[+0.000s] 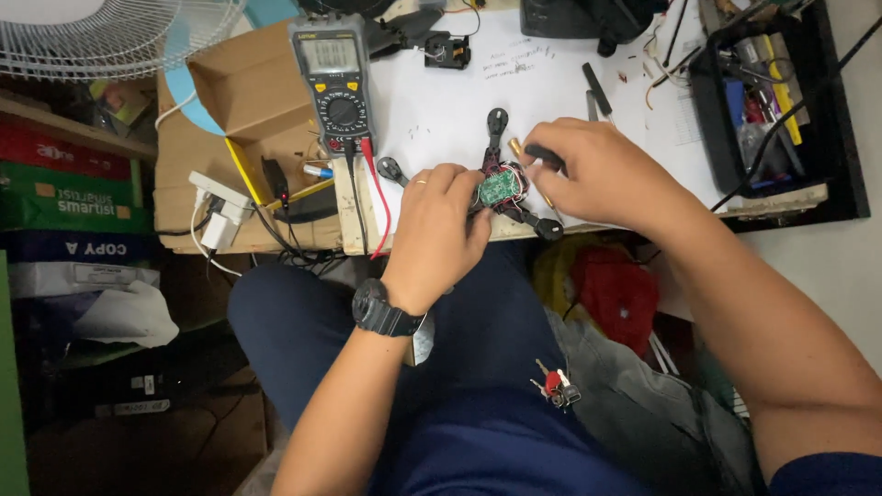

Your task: The person holds a small black drone and uses a black pen-like tool to manipulate the wires and components on the central circuit board. The person rotates the drone to access different sides of the electronics while working at a cluttered desk.

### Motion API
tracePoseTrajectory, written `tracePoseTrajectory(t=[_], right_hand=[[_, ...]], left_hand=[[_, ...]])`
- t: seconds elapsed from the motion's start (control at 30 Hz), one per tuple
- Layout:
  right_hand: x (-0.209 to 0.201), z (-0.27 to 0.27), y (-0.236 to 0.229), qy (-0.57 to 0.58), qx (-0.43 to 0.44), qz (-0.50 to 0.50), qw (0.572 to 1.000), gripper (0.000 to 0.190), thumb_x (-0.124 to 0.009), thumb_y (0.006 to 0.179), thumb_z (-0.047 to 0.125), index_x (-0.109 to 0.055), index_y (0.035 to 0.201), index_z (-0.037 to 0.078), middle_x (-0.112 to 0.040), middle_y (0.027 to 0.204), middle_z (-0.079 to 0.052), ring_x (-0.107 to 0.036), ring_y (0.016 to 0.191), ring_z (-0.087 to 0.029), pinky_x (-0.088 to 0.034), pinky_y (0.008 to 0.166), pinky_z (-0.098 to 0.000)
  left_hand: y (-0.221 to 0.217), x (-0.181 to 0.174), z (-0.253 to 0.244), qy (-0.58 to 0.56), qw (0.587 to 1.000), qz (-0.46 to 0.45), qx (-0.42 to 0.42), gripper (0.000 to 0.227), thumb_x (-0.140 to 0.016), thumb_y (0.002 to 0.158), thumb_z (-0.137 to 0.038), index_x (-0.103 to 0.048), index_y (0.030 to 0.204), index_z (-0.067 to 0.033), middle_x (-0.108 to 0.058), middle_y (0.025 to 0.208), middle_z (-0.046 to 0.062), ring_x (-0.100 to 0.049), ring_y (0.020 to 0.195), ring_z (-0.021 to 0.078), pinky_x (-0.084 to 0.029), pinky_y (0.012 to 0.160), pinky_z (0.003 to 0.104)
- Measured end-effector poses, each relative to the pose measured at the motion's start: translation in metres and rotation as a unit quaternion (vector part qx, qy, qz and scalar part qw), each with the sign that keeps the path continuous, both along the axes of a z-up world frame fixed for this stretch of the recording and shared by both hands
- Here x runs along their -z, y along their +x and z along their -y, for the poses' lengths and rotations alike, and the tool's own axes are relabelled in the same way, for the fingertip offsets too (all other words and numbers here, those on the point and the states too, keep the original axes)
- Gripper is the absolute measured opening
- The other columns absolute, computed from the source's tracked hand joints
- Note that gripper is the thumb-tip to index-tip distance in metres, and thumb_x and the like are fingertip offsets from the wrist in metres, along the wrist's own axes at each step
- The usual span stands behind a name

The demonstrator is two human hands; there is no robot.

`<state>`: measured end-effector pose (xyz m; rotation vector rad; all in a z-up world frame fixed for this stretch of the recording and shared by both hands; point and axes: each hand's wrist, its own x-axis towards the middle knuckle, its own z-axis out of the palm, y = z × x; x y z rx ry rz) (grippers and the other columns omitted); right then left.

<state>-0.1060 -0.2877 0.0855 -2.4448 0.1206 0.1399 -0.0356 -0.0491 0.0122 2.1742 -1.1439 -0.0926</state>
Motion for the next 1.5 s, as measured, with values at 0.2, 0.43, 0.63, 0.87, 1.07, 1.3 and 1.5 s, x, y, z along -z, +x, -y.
tracePoseTrajectory(t=[0.2, 0.43, 0.63, 0.87, 1.07, 1.3, 1.5], right_hand=[[0.038, 0.017, -0.001, -0.061, 0.049, -0.096, 0.992, 0.024, -0.071, 0.105, 0.015, -0.082, 0.124, 0.005, -0.082, 0.093, -0.018, -0.082, 0.094, -0.044, -0.063, 0.082, -0.0557], [0.051, 0.011, 0.008, -0.113, 0.052, -0.116, 0.985, 0.031, -0.077, 0.102, 0.020, -0.083, 0.129, 0.007, -0.084, 0.096, -0.013, -0.084, 0.097, -0.040, -0.065, 0.085, -0.0550], [0.038, 0.020, 0.006, -0.181, 0.051, -0.076, 0.979, 0.028, -0.075, 0.105, 0.020, -0.083, 0.126, 0.003, -0.081, 0.094, -0.016, -0.082, 0.091, -0.045, -0.065, 0.081, -0.0595], [0.003, -0.003, 0.004, 0.035, -0.008, -0.010, 0.999, 0.015, -0.076, 0.105, 0.004, -0.090, 0.111, 0.007, -0.077, 0.104, -0.020, -0.076, 0.088, -0.035, -0.062, 0.080, -0.0460], [0.021, 0.003, 0.002, -0.008, -0.059, -0.021, 0.998, 0.011, -0.081, 0.099, 0.004, -0.091, 0.103, 0.006, -0.078, 0.103, -0.018, -0.080, 0.093, -0.043, -0.065, 0.081, -0.0537], [0.022, 0.002, 0.000, -0.060, -0.065, -0.029, 0.996, 0.012, -0.081, 0.102, 0.010, -0.092, 0.105, 0.015, -0.077, 0.100, -0.012, -0.080, 0.091, -0.039, -0.064, 0.078, -0.0505], [0.034, 0.002, -0.001, -0.057, -0.059, -0.022, 0.996, 0.010, -0.082, 0.102, 0.011, -0.090, 0.105, 0.017, -0.077, 0.100, -0.011, -0.079, 0.091, -0.039, -0.064, 0.076, -0.0488]], left_hand=[[-0.001, 0.006, 0.002, -0.013, 0.999, -0.044, -0.021, 0.039, -0.082, 0.100, -0.014, -0.076, 0.136, 0.0011, -0.072, 0.122, 0.018, -0.074, 0.119, 0.0448, -0.050, 0.117, 0.056], [-0.002, 0.006, 0.006, -0.018, 0.996, -0.078, -0.039, 0.037, -0.082, 0.099, -0.011, -0.076, 0.134, 0.0018, -0.071, 0.120, 0.018, -0.074, 0.117, 0.0436, -0.051, 0.115, 0.057], [-0.005, 0.005, 0.008, -0.027, 0.995, -0.087, -0.049, 0.037, -0.080, 0.097, -0.009, -0.076, 0.132, 0.0023, -0.071, 0.119, 0.019, -0.073, 0.117, 0.0454, -0.049, 0.116, 0.057], [-0.005, 0.004, 0.009, -0.027, 0.993, -0.101, -0.050, 0.037, -0.080, 0.097, -0.008, -0.076, 0.132, 0.0030, -0.070, 0.119, 0.020, -0.072, 0.118, 0.0466, -0.048, 0.116, 0.058], [-0.006, 0.002, 0.008, -0.029, 0.992, -0.113, -0.048, 0.038, -0.078, 0.098, -0.007, -0.074, 0.135, 0.0036, -0.071, 0.121, 0.021, -0.072, 0.122, 0.0469, -0.047, 0.118, 0.059], [-0.008, 0.000, 0.008, -0.062, 0.991, -0.110, -0.049, 0.041, -0.082, 0.098, -0.018, -0.075, 0.134, 0.0003, -0.069, 0.119, 0.018, -0.072, 0.118, 0.0464, -0.048, 0.116, 0.061], [-0.012, 0.016, 0.017, -0.057, 0.992, -0.063, -0.095, 0.032, -0.084, 0.101, -0.023, -0.076, 0.128, -0.0064, -0.070, 0.116, 0.012, -0.074, 0.116, 0.0414, -0.050, 0.114, 0.058]])
